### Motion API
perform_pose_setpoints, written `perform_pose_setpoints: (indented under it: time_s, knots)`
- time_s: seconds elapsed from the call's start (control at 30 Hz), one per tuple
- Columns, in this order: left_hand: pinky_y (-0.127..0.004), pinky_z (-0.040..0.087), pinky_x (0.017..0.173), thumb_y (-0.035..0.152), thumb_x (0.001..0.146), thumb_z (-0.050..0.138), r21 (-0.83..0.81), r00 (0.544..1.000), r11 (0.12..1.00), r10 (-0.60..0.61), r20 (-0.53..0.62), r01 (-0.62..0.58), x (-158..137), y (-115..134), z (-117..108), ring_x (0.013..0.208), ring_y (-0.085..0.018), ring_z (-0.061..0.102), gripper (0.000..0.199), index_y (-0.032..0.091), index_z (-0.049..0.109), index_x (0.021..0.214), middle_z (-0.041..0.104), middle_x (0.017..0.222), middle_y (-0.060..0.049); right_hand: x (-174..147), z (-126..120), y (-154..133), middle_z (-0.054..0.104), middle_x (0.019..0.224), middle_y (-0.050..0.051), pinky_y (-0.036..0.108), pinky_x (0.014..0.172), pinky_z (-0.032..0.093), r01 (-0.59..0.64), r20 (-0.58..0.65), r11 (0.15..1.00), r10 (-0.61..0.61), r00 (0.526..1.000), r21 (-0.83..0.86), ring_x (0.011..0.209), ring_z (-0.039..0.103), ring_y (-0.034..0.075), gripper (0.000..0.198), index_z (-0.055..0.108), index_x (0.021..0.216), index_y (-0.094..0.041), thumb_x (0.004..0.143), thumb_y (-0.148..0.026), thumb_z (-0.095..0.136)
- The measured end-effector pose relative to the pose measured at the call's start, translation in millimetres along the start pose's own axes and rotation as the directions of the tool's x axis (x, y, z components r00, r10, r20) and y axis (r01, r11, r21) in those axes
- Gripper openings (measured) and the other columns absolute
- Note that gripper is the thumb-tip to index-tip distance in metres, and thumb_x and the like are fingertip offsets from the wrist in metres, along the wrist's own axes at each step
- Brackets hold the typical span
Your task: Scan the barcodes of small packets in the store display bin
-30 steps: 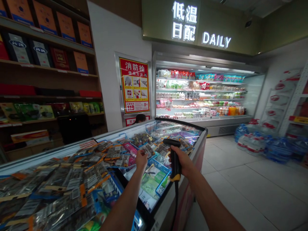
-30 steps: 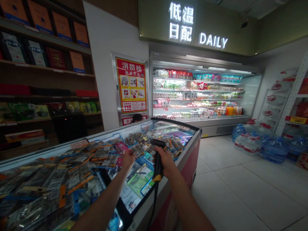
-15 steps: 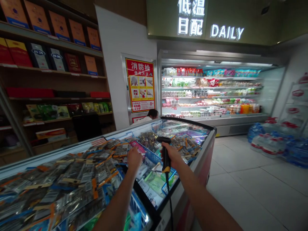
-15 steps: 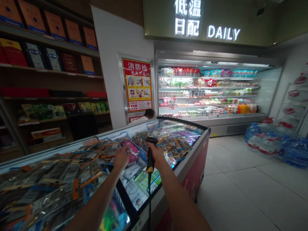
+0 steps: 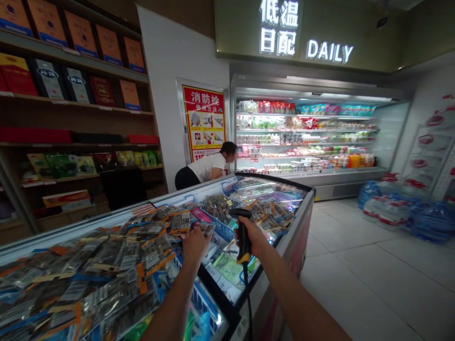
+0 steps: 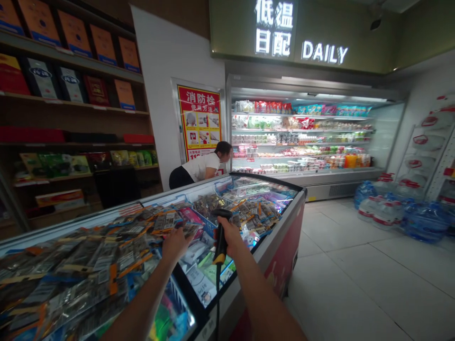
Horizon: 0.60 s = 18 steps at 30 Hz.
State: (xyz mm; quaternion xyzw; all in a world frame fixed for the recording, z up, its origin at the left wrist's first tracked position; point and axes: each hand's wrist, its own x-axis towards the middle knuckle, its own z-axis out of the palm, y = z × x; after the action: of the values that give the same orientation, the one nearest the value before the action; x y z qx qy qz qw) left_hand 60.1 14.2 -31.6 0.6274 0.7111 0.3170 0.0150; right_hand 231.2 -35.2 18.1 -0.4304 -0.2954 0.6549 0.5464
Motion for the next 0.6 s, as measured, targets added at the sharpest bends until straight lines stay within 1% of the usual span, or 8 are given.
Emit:
perform_pose_setpoints:
  time_s: [0.07,0.1,0.17,0.27,0.37,0.43,0.47,0.6]
  knots:
    - [-0.04,0.033,0.084,0.031,0.057,0.064,0.003,0.998,0.999,-0.044,0.042,0.043,2,1,-1,0.101,-0.034,0.048,0.038,0.009,0.056,0.086,0.058,0.097,-0.022,-1,2,2,0.054,0.05,-0.002,0.022,0.039,0.039,-0.022,0.02,1.0,0.021,1.0,0.008,0.039,0.049,0.009,0.025,0.05,0.072,-0.016,0.069,-0.04,0.053]
    - [-0.039,0.034,0.083,0.028,0.054,0.066,-0.051,0.997,0.997,-0.06,0.043,0.063,4,2,0,0.1,-0.033,0.049,0.039,0.01,0.056,0.087,0.058,0.097,-0.021,-1,3,2,0.054,0.05,-0.002,0.022,0.039,0.04,-0.033,0.031,0.999,0.032,0.999,0.014,0.04,0.049,0.009,0.025,0.05,0.073,-0.016,0.07,-0.041,0.053]
    - [-0.035,0.037,0.079,0.02,0.052,0.066,-0.234,0.996,0.968,-0.087,0.02,0.089,9,4,2,0.095,-0.028,0.052,0.037,0.013,0.054,0.087,0.059,0.096,-0.015,-3,7,2,0.054,0.051,-0.001,0.023,0.039,0.04,-0.048,0.057,0.998,0.046,0.997,0.031,0.041,0.05,0.01,0.025,0.051,0.074,-0.016,0.07,-0.041,0.053]
    - [-0.032,0.04,0.074,0.015,0.055,0.06,-0.513,0.99,0.85,-0.144,-0.007,0.12,15,4,8,0.081,-0.022,0.057,0.022,0.018,0.055,0.076,0.063,0.079,-0.005,-6,12,1,0.055,0.052,-0.001,0.023,0.04,0.041,-0.047,0.098,0.996,0.04,0.994,0.073,0.041,0.05,0.01,0.026,0.052,0.074,-0.016,0.071,-0.041,0.052]
    - [-0.031,0.04,0.069,0.017,0.056,0.058,-0.691,0.985,0.707,-0.167,0.047,0.153,20,-2,16,0.071,-0.02,0.057,0.016,0.017,0.055,0.072,0.062,0.068,-0.002,-10,16,-1,0.055,0.051,-0.001,0.023,0.039,0.04,-0.038,0.115,0.993,0.025,0.993,0.116,0.04,0.05,0.01,0.025,0.053,0.075,-0.015,0.071,-0.04,0.052]
    - [-0.029,0.041,0.067,0.018,0.056,0.056,-0.763,0.986,0.629,-0.153,0.063,0.146,23,-9,22,0.07,-0.019,0.057,0.019,0.017,0.056,0.074,0.062,0.07,-0.002,-15,17,-1,0.054,0.051,-0.001,0.022,0.039,0.04,-0.037,0.121,0.988,0.019,0.992,0.148,0.04,0.049,0.01,0.026,0.053,0.075,-0.015,0.072,-0.041,0.052]
    - [-0.029,0.041,0.067,0.018,0.056,0.055,-0.784,0.987,0.605,-0.146,0.06,0.137,25,-12,26,0.07,-0.018,0.057,0.019,0.016,0.056,0.075,0.062,0.071,-0.001,-17,18,-1,0.054,0.05,-0.001,0.022,0.039,0.04,-0.037,0.129,0.986,0.016,0.991,0.164,0.04,0.049,0.009,0.027,0.053,0.075,-0.014,0.072,-0.041,0.051]
    - [-0.027,0.04,0.067,0.017,0.056,0.053,-0.81,0.99,0.575,-0.136,0.043,0.114,29,-18,36,0.068,-0.015,0.056,0.017,0.016,0.056,0.073,0.06,0.067,0.0,-26,21,-2,0.052,0.05,-0.001,0.021,0.038,0.039,-0.072,0.186,0.981,0.038,0.982,0.178,0.04,0.048,0.008,0.029,0.053,0.073,-0.013,0.073,-0.042,0.05]
